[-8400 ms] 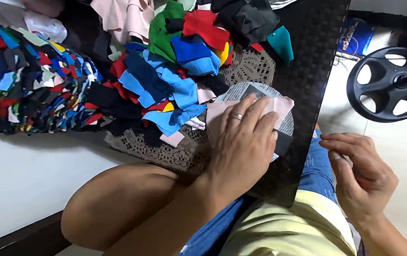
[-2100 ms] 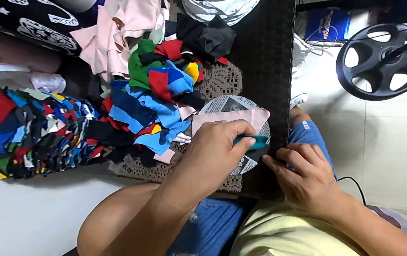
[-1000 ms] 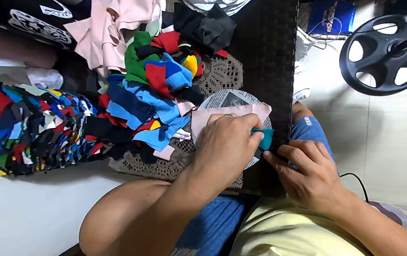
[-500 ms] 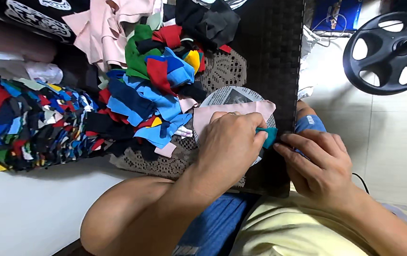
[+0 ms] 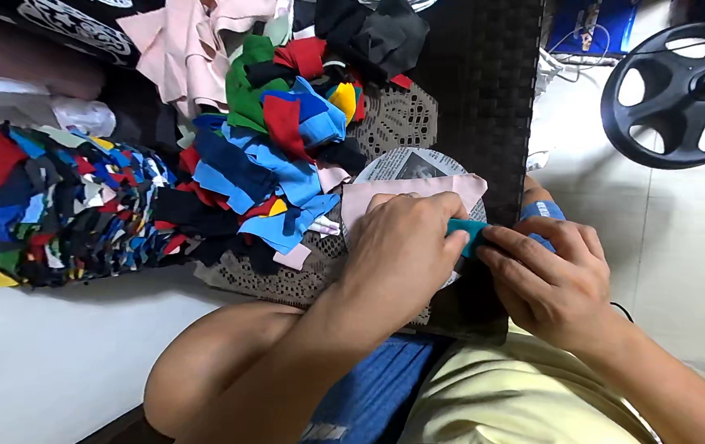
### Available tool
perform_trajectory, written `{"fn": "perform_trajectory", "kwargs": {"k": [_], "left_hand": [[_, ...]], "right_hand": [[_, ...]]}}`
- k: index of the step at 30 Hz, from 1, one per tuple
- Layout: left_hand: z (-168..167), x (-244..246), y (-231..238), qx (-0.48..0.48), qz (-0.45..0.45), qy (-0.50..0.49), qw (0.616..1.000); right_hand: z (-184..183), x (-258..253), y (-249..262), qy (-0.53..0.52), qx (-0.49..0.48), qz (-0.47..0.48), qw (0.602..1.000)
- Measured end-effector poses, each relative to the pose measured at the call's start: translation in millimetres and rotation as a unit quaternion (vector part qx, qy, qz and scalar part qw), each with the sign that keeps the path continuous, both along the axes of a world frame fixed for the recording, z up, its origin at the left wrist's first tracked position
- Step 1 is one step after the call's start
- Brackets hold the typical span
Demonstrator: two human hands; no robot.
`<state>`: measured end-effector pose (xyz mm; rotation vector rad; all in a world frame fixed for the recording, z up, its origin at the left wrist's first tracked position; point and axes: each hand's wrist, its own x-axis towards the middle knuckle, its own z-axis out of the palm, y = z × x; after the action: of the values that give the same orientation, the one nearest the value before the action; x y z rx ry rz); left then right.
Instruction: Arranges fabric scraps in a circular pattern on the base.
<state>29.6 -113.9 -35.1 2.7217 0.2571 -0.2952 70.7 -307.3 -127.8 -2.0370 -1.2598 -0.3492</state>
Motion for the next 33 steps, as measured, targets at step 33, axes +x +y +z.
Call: {"fn": "perform_trajectory", "kwargs": {"k": [33], "left_hand": [[-24.3, -29.1, -0.9, 0.042, -0.04, -0.093, 0.994]], "right_hand": [[-3.5, 0.1, -7.9, 0.126, 0.037, 0.011, 0.991]]}}
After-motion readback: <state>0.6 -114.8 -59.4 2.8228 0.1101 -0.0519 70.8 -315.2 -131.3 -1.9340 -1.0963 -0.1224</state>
